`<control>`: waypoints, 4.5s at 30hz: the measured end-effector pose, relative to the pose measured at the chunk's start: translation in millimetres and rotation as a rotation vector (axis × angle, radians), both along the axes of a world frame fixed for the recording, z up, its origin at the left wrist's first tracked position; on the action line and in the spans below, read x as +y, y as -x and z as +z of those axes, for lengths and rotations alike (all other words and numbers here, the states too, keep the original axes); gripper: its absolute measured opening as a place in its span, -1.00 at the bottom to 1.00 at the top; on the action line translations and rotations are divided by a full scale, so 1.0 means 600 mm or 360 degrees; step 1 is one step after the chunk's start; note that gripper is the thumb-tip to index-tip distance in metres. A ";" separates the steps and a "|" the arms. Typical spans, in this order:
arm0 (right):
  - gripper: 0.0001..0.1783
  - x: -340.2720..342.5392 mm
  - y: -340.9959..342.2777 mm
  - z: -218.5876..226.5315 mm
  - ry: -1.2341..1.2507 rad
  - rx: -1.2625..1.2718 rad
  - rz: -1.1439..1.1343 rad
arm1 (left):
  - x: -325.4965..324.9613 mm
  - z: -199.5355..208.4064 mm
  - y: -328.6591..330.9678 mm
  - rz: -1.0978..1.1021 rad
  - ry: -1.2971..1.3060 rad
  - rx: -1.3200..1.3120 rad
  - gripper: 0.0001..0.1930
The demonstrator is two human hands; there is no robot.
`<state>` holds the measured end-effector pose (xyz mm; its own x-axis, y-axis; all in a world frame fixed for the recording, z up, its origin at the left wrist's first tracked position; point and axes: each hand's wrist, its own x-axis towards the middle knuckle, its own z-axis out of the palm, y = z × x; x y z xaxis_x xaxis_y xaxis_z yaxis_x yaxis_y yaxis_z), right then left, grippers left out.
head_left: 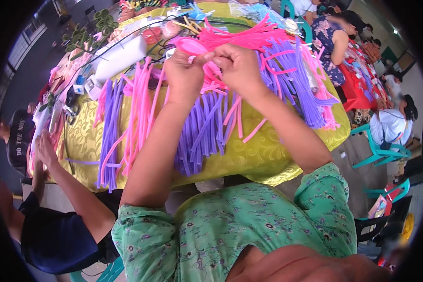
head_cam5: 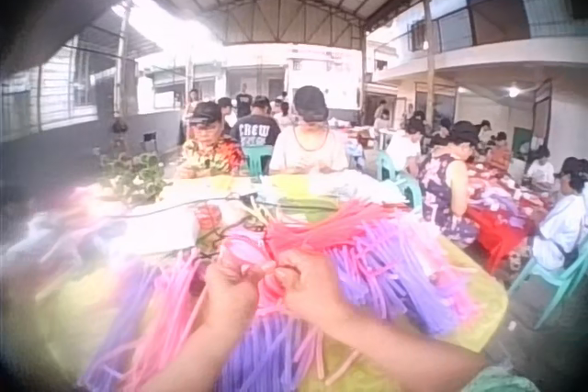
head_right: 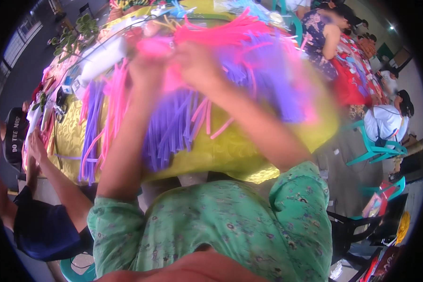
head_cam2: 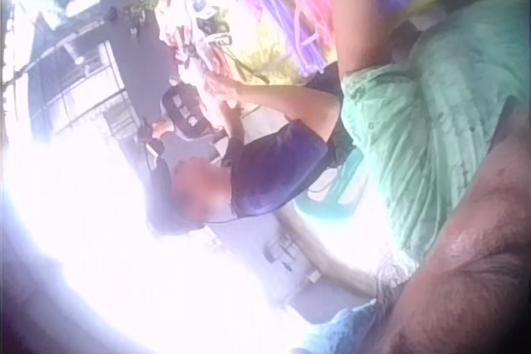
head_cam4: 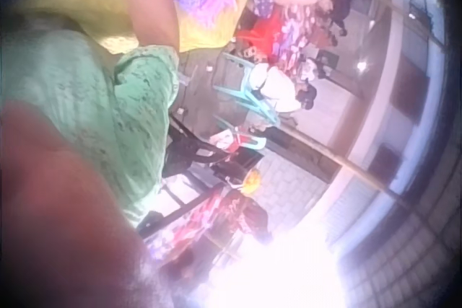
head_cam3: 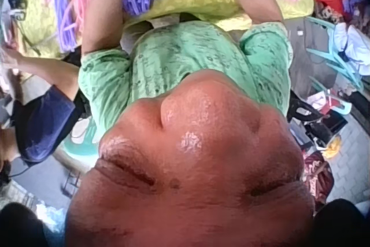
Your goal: The person weaves together pink and purple plastic strips by hand at a table, interlocking the flexible materials to create a floral or decorative pattern.
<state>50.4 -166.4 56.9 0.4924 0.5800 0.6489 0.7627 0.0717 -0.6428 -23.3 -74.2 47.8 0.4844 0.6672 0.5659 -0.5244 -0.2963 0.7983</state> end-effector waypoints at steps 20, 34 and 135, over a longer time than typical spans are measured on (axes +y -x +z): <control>-0.94 -0.009 -0.023 -0.015 0.0380 0.0971 0.0668 | 0.048 0.015 0.019 -0.0232 -0.0613 0.0533 -0.77; -0.90 -0.002 -0.037 -0.019 0.0272 0.0970 0.0571 | 0.053 -0.004 -0.001 0.0227 -0.0653 0.0553 -0.82; -0.84 -0.031 -0.089 -0.004 0.0204 0.1288 0.0828 | -0.024 0.005 0.011 -0.0402 -0.0391 0.0728 -0.91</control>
<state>104.0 -185.3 54.5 0.4241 0.8942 0.1434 -0.0212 0.1681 -0.9855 -30.1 -88.7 50.8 0.8435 0.3747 0.3848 -0.2202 -0.4122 0.8841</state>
